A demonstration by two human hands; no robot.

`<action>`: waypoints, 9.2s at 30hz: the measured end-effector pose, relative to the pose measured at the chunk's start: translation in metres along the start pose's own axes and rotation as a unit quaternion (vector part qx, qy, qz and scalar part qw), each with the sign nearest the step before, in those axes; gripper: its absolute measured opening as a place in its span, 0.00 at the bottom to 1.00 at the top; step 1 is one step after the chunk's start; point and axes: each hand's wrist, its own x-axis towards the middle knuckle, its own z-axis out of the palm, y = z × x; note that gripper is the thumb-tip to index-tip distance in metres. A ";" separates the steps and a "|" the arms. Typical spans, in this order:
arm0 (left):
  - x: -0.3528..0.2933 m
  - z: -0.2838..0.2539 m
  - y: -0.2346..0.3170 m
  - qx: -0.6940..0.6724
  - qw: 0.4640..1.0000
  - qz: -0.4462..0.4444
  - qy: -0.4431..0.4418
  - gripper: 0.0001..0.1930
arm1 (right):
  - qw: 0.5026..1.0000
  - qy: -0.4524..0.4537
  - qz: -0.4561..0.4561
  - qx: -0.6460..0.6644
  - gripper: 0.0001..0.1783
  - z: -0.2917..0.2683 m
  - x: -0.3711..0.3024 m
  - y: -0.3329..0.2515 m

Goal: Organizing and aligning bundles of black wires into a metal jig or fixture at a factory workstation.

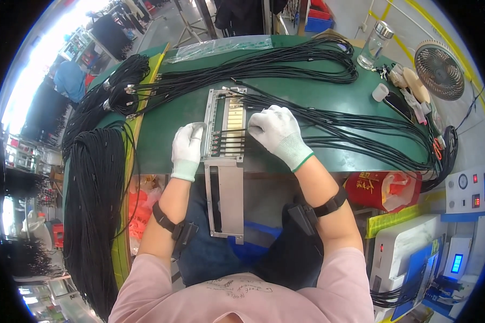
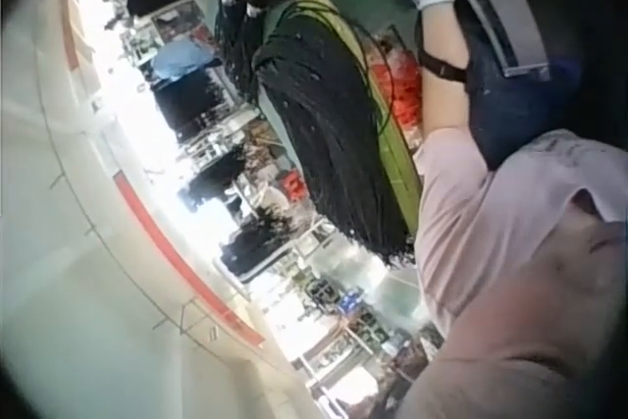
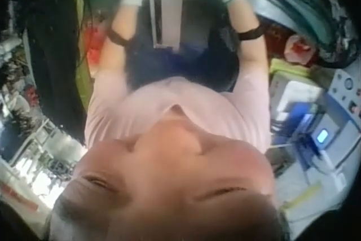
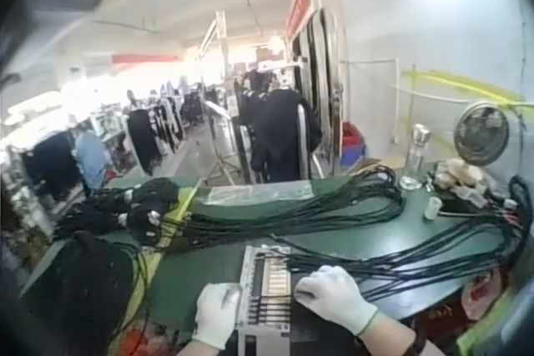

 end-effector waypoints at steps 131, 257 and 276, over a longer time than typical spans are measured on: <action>0.003 0.003 0.011 -0.031 0.997 0.019 -0.075 0.12 | 0.997 0.070 -0.024 -0.039 0.03 -0.003 -0.006 0.004; 0.028 0.020 0.018 -0.107 0.989 0.103 0.017 0.11 | 0.989 0.001 -0.046 0.143 0.08 0.000 0.029 0.039; 0.030 0.021 0.001 -0.022 0.998 -0.019 0.055 0.13 | 0.997 0.063 -0.036 0.015 0.06 0.012 0.024 0.026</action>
